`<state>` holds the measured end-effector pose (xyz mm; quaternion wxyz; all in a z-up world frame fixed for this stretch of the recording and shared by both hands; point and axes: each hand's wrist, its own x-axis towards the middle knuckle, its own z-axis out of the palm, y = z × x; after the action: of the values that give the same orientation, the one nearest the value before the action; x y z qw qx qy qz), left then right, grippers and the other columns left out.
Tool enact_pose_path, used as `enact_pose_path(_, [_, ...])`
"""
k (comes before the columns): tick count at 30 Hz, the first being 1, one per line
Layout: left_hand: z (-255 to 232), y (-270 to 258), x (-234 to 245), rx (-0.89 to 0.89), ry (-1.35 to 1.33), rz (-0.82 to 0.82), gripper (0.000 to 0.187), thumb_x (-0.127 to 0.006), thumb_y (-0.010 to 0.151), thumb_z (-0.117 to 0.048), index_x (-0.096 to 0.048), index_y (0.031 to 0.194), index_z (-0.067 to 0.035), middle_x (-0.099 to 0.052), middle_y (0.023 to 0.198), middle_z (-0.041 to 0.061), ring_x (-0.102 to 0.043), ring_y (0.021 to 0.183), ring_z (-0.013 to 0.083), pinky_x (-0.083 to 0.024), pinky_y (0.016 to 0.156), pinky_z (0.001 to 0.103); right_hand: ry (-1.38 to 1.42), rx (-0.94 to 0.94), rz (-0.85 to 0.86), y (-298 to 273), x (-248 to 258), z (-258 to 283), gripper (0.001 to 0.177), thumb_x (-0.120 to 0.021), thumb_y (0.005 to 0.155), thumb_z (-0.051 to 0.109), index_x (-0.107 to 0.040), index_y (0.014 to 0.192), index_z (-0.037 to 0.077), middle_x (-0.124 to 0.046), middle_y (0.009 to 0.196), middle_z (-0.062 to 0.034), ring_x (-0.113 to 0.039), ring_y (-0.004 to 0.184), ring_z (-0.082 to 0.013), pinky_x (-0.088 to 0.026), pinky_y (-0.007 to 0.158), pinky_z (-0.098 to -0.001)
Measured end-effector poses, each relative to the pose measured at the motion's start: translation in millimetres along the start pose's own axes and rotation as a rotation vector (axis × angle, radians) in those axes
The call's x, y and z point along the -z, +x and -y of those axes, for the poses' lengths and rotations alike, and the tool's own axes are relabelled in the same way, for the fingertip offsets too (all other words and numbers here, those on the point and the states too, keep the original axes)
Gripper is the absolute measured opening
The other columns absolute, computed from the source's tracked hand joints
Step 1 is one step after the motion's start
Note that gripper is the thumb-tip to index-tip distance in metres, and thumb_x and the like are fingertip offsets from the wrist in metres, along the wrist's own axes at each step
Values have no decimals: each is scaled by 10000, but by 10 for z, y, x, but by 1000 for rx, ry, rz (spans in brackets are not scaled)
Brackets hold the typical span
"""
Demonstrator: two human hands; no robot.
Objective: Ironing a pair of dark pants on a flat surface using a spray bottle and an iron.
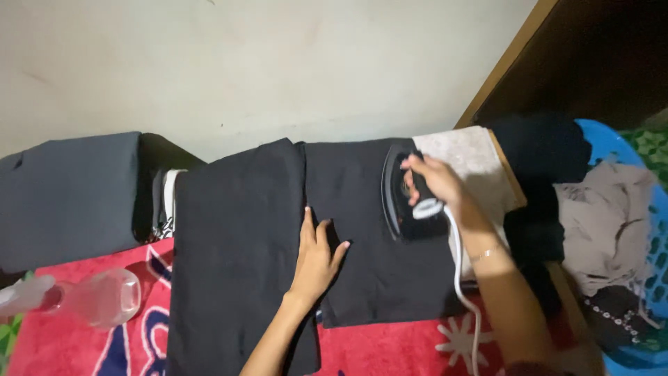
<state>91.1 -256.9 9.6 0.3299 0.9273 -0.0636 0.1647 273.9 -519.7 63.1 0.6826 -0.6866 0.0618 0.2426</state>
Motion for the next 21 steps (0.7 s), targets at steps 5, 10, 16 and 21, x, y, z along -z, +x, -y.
enact_pose_path(5, [34, 51, 2, 117, -130, -30, 672, -768, 870, -182, -433, 1385, 89, -302, 1519, 411, -410, 1362, 522, -377, 1133, 503, 22, 45, 80, 559, 86, 175, 357, -476, 1053, 348, -548, 1174, 20, -595, 674, -85, -600, 465, -206, -554, 479, -386])
enact_pose_path(10, [91, 89, 111, 255, -283, -37, 661, -757, 893, -149, -419, 1420, 60, -547, 1378, 305, -558, 1278, 434, -454, 1087, 445, -49, 109, 101, 673, 100, 201, 415, -461, 1079, 395, -521, 1165, -6, -571, 614, -86, -595, 463, -228, -602, 527, -410])
enact_pose_path(16, [324, 85, 140, 270, -381, 88, 368, -718, 890, -104, -649, 1248, -57, -659, 1215, 185, -664, 1106, 340, -518, 951, 389, -244, 117, 92, 216, 50, 134, 463, -426, 1077, 447, -511, 1154, -1, -565, 576, -108, -624, 466, -263, -588, 556, -422])
enact_pose_path(21, [406, 67, 64, 190, -392, 89, 252, -725, 889, -79, -699, 1135, -30, -689, 1110, 177, -665, 1072, 311, -503, 952, 385, -279, 90, 75, -252, 202, -342, 478, -570, 980, 435, -556, 1083, -32, -560, 557, -128, -588, 424, -290, -536, 454, -466])
